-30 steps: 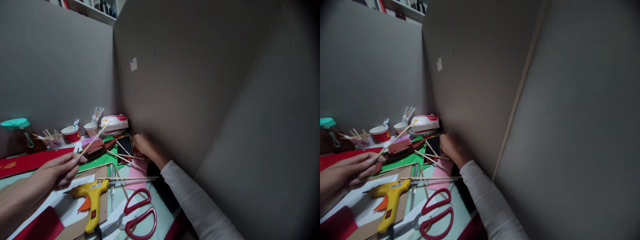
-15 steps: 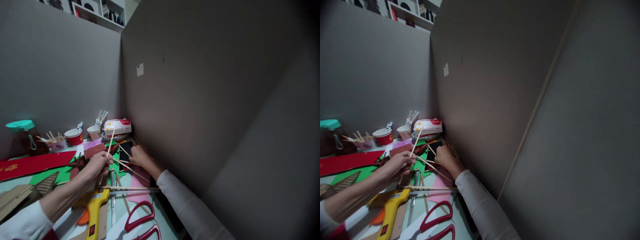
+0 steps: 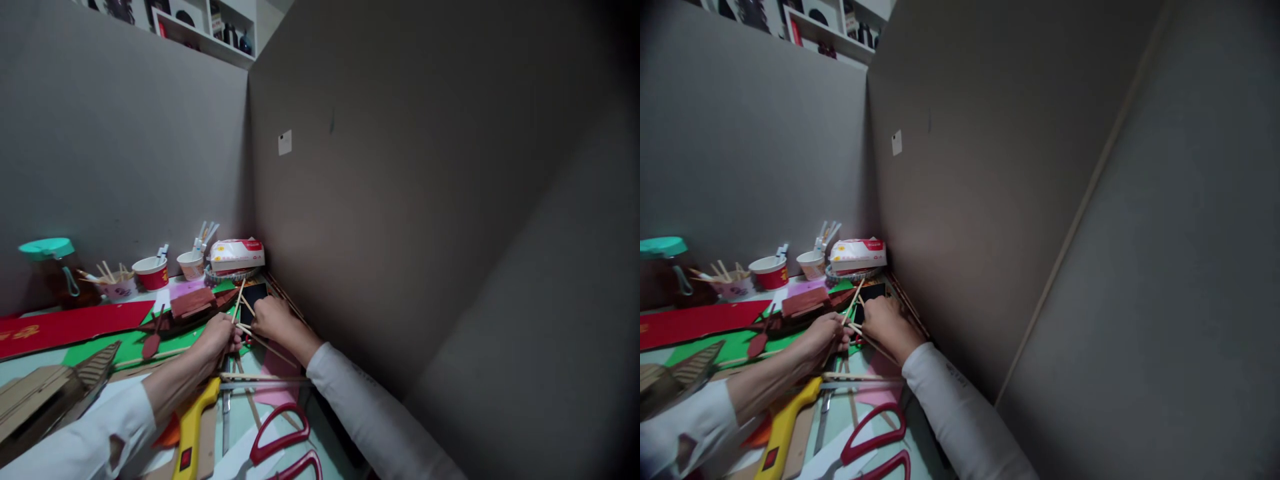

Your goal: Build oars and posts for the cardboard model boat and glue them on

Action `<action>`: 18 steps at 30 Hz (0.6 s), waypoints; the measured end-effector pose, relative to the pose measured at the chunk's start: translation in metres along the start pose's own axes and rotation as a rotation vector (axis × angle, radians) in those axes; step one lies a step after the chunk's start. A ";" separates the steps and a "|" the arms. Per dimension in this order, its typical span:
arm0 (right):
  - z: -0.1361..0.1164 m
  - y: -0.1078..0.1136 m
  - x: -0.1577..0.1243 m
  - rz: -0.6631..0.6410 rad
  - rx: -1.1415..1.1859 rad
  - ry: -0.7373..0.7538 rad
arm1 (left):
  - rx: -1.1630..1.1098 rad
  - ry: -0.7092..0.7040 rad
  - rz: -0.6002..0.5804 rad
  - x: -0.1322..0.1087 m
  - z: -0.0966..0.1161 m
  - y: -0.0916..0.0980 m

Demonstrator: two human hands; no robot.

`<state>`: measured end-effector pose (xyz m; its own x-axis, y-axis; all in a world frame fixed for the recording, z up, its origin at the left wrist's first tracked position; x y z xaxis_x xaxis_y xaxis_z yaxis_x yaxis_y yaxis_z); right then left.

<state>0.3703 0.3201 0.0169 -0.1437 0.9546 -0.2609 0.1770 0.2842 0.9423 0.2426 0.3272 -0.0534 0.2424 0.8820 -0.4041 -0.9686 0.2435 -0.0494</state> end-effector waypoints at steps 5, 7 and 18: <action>0.032 0.028 0.001 0.161 0.253 -0.102 | -0.027 -0.009 0.011 0.003 0.001 -0.001; 0.049 0.043 -0.003 0.271 0.368 -0.121 | -0.033 -0.008 0.004 0.003 0.001 -0.003; 0.072 0.069 -0.079 0.798 0.883 0.042 | -0.009 -0.061 -0.041 0.002 0.012 -0.009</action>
<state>0.4643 0.2705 0.0872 0.2823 0.8906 0.3565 0.8377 -0.4099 0.3608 0.2522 0.3317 -0.0423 0.2843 0.8944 -0.3454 -0.9583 0.2763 -0.0733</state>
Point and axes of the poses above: each hand's wrist, its own x-axis towards the middle knuckle, its own y-axis out of the back of the hand, z = x × y, the point moved 9 cm from there along x, towards the middle knuckle, and after that the axes turned 13 degrees about -z, right-handed, at the moved point
